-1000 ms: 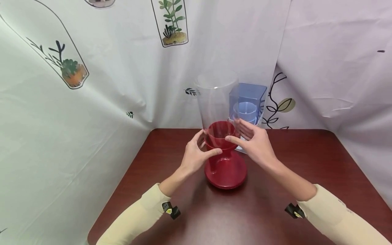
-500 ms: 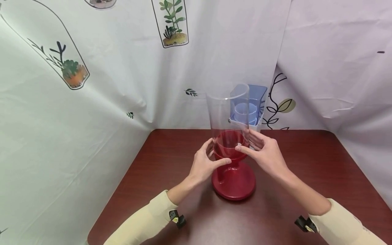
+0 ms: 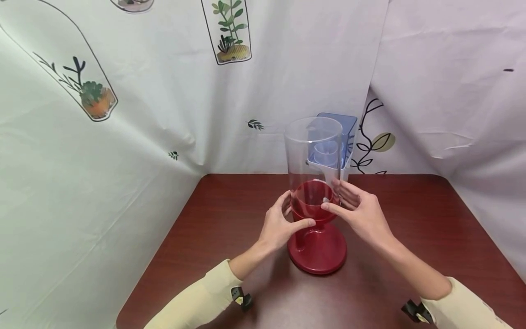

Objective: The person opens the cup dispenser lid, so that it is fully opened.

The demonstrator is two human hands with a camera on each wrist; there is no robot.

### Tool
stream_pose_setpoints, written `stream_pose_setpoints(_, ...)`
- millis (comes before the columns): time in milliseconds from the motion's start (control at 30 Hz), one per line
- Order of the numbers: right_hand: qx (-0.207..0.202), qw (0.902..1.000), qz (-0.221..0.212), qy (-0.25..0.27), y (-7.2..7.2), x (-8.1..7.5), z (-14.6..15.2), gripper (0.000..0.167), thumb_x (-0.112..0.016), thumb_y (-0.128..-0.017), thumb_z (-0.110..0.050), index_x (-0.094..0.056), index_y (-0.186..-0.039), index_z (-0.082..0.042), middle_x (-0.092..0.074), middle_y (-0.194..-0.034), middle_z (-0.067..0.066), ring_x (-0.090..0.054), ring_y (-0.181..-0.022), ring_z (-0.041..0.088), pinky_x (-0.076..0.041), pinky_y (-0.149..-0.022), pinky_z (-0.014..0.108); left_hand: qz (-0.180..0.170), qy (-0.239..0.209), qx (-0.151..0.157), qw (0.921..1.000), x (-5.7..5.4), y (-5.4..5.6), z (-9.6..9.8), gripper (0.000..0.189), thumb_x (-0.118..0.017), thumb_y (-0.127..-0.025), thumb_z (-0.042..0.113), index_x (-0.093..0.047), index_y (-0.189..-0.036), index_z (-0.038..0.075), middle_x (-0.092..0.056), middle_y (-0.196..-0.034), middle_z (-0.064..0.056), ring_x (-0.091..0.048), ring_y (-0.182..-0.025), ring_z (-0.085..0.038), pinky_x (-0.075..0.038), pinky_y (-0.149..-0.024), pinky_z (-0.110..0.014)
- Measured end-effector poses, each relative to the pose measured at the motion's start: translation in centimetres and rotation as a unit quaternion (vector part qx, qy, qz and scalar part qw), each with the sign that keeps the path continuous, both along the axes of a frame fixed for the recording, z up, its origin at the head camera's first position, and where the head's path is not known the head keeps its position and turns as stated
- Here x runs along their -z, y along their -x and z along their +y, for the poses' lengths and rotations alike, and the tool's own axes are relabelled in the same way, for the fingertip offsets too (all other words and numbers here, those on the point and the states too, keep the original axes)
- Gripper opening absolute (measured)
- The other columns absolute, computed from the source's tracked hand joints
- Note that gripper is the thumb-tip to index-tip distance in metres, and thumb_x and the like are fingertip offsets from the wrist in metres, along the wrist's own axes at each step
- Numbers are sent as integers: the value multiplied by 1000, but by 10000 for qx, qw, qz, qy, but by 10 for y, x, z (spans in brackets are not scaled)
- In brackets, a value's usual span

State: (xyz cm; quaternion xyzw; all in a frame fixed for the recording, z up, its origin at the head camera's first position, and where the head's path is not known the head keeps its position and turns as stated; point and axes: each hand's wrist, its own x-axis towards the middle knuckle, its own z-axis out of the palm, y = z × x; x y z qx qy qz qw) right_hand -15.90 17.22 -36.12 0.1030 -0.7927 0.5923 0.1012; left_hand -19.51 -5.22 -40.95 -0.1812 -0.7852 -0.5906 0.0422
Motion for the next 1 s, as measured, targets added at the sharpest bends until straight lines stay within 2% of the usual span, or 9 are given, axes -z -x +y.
stream_pose_setpoints(467,-10,10000,27,43,-8,8,5,82,-83,-84,-32,-43,-151,-6,-51,-146,10,-51,-131,26,-46,-94,25,203,140,61,9997,6,-5,4,101,-91,-73,37,-37,-153,9,-51,-145,-2,-50,-132,-16,-43,-103,-31)
stream_pose_setpoints(700,-73,9997,105,205,-9,12,6,81,-84,-83,-27,-44,-150,-5,-51,-145,12,-52,-130,27,-45,-96,36,376,159,37,9992,10,-5,4,101,-92,-72,39,-37,-153,12,-51,-145,-1,-50,-132,-16,-43,-104,-37)
stream_pose_setpoints(1000,-108,9996,92,262,-10,16,7,81,-83,-85,-26,-42,-152,-6,-50,-147,12,-51,-131,29,-46,-93,20,413,297,83,9987,14,-6,3,102,-90,-73,42,-34,-154,11,-50,-145,5,-48,-131,-9,-42,-105,-35)
